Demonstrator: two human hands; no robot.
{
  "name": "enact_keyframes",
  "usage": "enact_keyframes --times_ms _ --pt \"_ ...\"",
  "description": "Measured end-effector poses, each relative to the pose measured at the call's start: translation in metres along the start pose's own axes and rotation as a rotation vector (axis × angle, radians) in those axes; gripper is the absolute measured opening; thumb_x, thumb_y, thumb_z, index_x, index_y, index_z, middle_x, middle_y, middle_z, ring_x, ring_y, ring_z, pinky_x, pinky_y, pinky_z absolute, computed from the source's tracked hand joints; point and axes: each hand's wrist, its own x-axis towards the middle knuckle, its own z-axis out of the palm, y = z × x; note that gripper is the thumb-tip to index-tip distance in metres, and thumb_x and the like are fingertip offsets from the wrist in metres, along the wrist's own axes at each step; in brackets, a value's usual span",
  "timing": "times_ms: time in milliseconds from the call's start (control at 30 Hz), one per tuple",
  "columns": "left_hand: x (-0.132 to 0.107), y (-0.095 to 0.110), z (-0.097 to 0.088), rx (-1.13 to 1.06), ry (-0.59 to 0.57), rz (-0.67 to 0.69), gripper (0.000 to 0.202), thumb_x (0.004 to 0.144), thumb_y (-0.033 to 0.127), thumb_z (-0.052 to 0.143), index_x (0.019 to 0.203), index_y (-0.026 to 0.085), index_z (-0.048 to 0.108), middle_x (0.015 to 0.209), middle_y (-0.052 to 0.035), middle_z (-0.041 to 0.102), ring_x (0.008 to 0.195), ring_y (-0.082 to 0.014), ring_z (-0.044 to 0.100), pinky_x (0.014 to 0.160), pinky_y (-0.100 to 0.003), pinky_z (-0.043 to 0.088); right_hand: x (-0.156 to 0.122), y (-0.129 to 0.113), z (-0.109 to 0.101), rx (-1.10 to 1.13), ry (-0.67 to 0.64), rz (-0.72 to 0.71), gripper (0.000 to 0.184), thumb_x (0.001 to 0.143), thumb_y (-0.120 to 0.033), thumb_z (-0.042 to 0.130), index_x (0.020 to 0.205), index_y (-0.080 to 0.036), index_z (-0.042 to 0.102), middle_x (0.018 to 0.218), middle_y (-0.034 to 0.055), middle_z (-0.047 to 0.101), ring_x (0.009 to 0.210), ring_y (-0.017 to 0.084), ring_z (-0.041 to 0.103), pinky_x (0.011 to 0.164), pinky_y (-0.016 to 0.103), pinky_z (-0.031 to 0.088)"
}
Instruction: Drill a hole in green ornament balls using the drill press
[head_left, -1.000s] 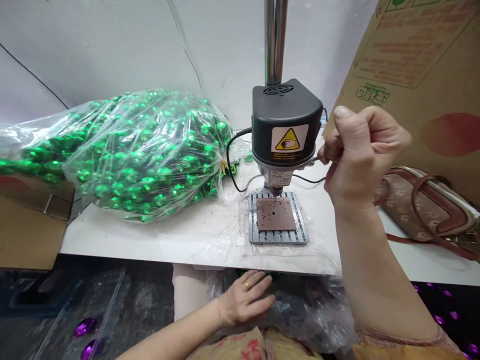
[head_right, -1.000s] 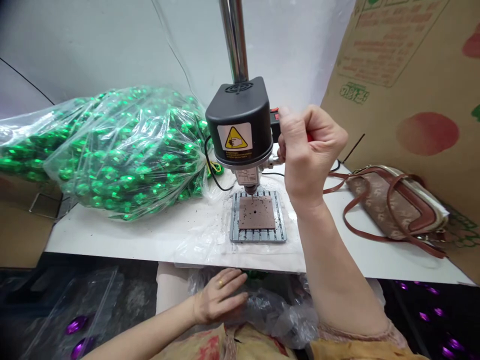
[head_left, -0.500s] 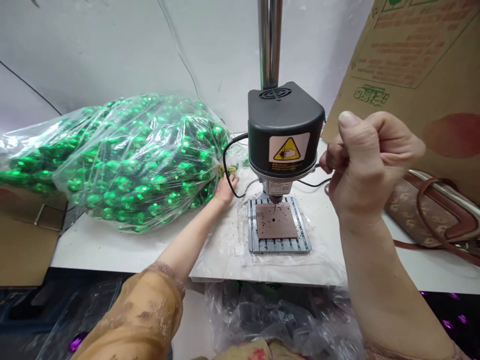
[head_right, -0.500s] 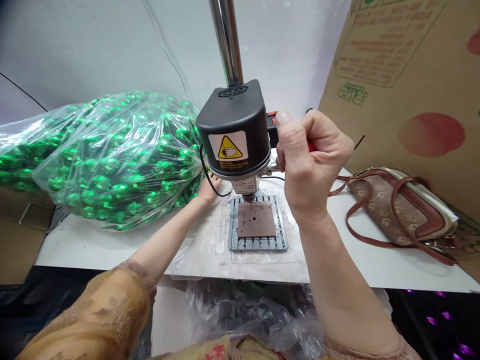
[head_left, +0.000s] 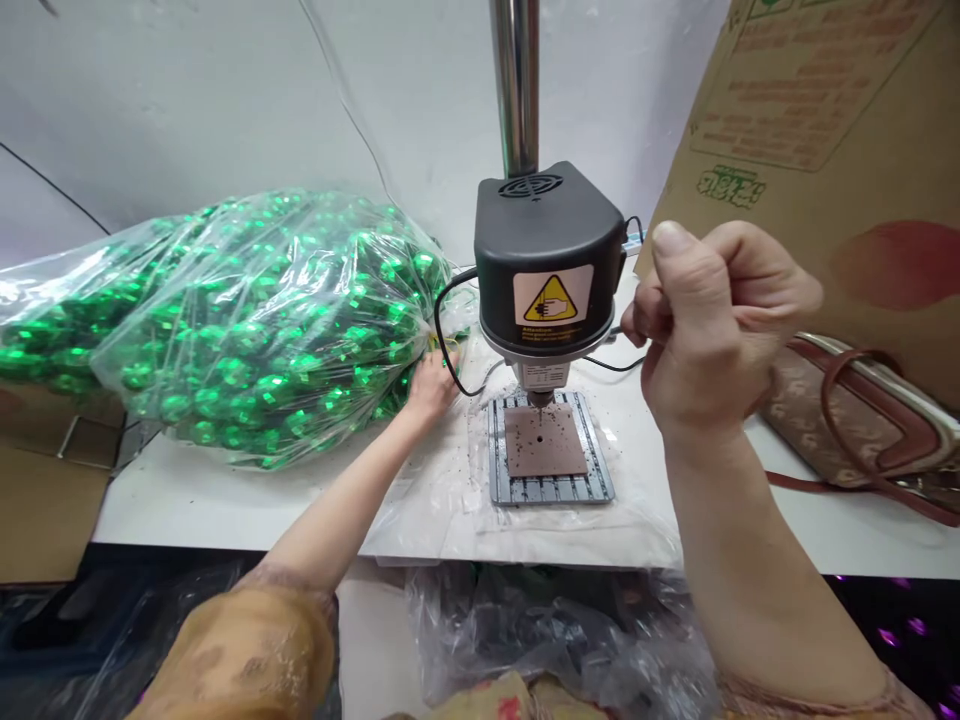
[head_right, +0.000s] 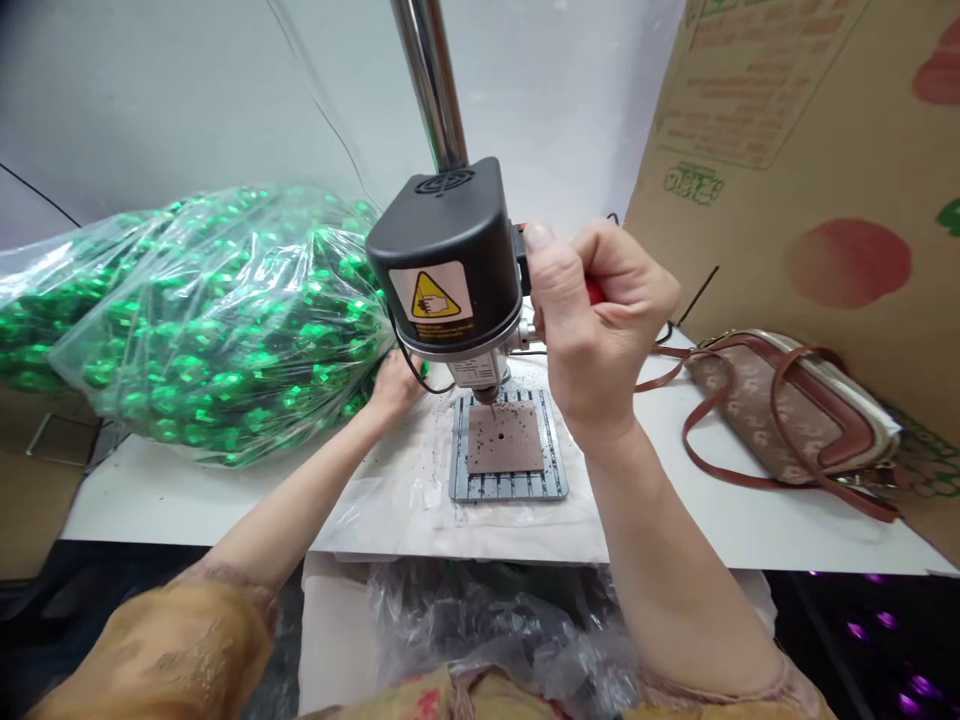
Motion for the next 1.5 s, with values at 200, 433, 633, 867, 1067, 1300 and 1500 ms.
enact_keyframes --times_ms 200,433,633,867,1067,1300,1500 --pt "-0.096 0.033 -0.041 -0.550 0.155 -0.194 0.039 0.083 0.032 0.074 0.119 0.020 0.064 0.114 -0.0108 0.068 0.107 -0.0265 0.065 0.096 -0.040 0.052 -0.001 0.003 0.000 -0.019 -0.026 -0.053 0.044 0.090 -0.026 0.064 0.058 -0.022 0.034 0.051 -0.0069 0.030 0.043 0.007 0.033 0.045 0.027 0.028" --pt "-0.104 0.106 -0.018 -1.361 -0.033 -0.511 0.053 0.081 0.055 0.078 0.119 0.021 0.066 0.103 -0.0063 0.075 0.094 -0.0189 0.070 0.089 -0.032 0.055 -0.001 0.006 -0.001 -0.033 -0.027 -0.064 0.047 0.090 -0.034 0.066 0.059 -0.022 0.033 0.050 -0.0068 0.031 0.045 0.006 0.030 0.046 0.027 0.029" --pt "-0.087 0.109 0.008 -1.327 -0.107 -0.430 0.059 0.078 0.055 0.082 0.122 0.020 0.066 0.114 -0.0092 0.074 0.107 -0.0234 0.070 0.097 -0.037 0.054 0.000 0.003 -0.001 -0.057 -0.038 -0.045 0.051 0.088 -0.039 0.068 0.057 -0.022 0.032 0.050 -0.0066 0.031 0.046 0.006 0.031 0.048 0.028 0.032" --pt "-0.087 0.108 0.017 -1.167 -0.136 -0.293 0.051 0.081 0.047 0.080 0.123 0.021 0.067 0.123 -0.0109 0.072 0.118 -0.0270 0.066 0.106 -0.042 0.050 0.000 0.003 0.000 -0.046 -0.025 -0.019 0.050 0.088 -0.038 0.069 0.056 -0.022 0.032 0.051 -0.0067 0.032 0.046 0.006 0.030 0.048 0.028 0.031" --pt "-0.088 0.112 0.017 -0.996 -0.117 -0.204 0.046 0.080 0.045 0.081 0.119 0.023 0.071 0.123 -0.0101 0.071 0.126 -0.0311 0.060 0.113 -0.048 0.042 0.000 0.004 -0.001 -0.046 -0.035 -0.026 0.050 0.089 -0.037 0.067 0.057 -0.022 0.032 0.051 -0.0067 0.031 0.046 0.006 0.030 0.048 0.028 0.029" --pt "-0.093 0.125 0.022 -0.932 -0.119 -0.192 0.048 0.078 0.038 0.084 0.121 0.024 0.069 0.134 -0.0118 0.065 0.150 -0.0362 0.038 0.120 -0.053 0.033 -0.001 0.005 -0.001 -0.092 -0.048 -0.052 0.051 0.091 -0.044 0.064 0.059 -0.022 0.030 0.051 -0.0064 0.030 0.046 0.005 0.031 0.046 0.027 0.030" --pt "-0.097 0.129 0.024 -1.004 -0.133 -0.199 0.050 0.078 0.035 0.085 0.123 0.024 0.065 0.130 -0.0123 0.065 0.146 -0.0359 0.043 0.120 -0.052 0.032 -0.004 0.003 -0.005 -0.079 -0.063 -0.077 0.048 0.091 -0.036 0.064 0.059 -0.022 0.031 0.052 -0.0068 0.030 0.047 0.005 0.031 0.049 0.027 0.031"
